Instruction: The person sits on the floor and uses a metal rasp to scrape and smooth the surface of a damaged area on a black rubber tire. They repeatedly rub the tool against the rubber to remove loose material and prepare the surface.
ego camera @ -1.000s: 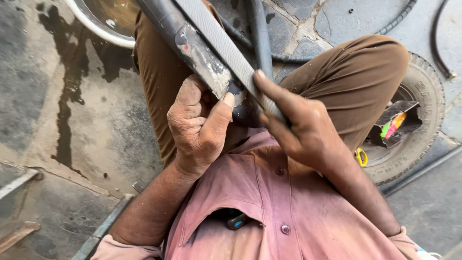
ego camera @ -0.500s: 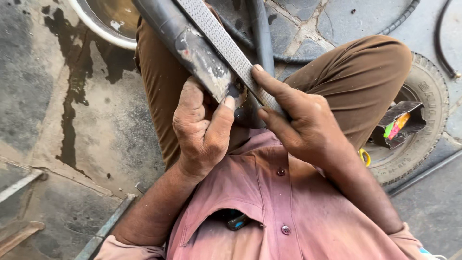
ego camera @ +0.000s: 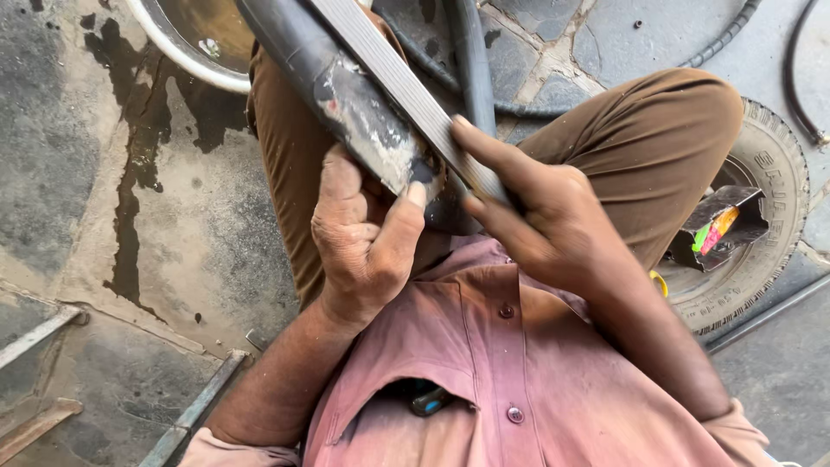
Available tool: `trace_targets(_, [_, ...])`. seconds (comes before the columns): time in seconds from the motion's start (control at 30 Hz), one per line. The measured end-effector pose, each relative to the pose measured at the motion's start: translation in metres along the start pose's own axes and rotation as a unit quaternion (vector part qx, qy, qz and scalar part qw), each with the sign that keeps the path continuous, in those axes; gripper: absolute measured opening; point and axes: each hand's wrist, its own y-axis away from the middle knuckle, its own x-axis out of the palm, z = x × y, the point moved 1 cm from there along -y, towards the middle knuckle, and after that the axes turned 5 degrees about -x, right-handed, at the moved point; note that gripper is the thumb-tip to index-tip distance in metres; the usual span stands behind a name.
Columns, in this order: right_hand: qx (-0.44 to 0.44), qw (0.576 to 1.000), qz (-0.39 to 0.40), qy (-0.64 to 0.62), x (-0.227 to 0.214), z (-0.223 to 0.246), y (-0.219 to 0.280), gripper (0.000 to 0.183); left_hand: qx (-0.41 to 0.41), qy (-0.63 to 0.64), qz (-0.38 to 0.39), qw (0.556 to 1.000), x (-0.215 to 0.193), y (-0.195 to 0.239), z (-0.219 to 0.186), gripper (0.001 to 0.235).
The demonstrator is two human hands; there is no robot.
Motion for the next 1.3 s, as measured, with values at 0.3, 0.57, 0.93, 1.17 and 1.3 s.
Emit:
trace_targets(0.3, [-0.102,0.994,-0.004,0.043,-0.001,0.002,0.014,0.062,-0.004,0.001,0.040,0.999,-0.005,0.003,0.010,0.056])
trace_targets(0.57, [-0.082,0.996,-0.003,0.031,-0.023,0.009,0.024,0.063,-0.015,0.005,0.013,1.000,-0.007,0.000,0.005,0.047])
trace_targets(0.93, [0.018,0.916,-0.029,-0.400,0.005,-0.009,-0.040,0.058,-0.043,0.076,0.094,0.992,-0.010,0.011,-0.006,0.054])
trace_targets(1.17, [0.000,0.871,0.038,-0.490,0.020,-0.004,-0.053,0.055,-0.113,0.157,0.082,0.978,-0.024,0.030,-0.017,0.051])
trace_targets(1.3, [0.007,0.858,0.051,-0.511,0.024,-0.002,-0.054,0.055,-0.098,0.140,0.043,0.984,-0.028,0.024,-0.028,0.050])
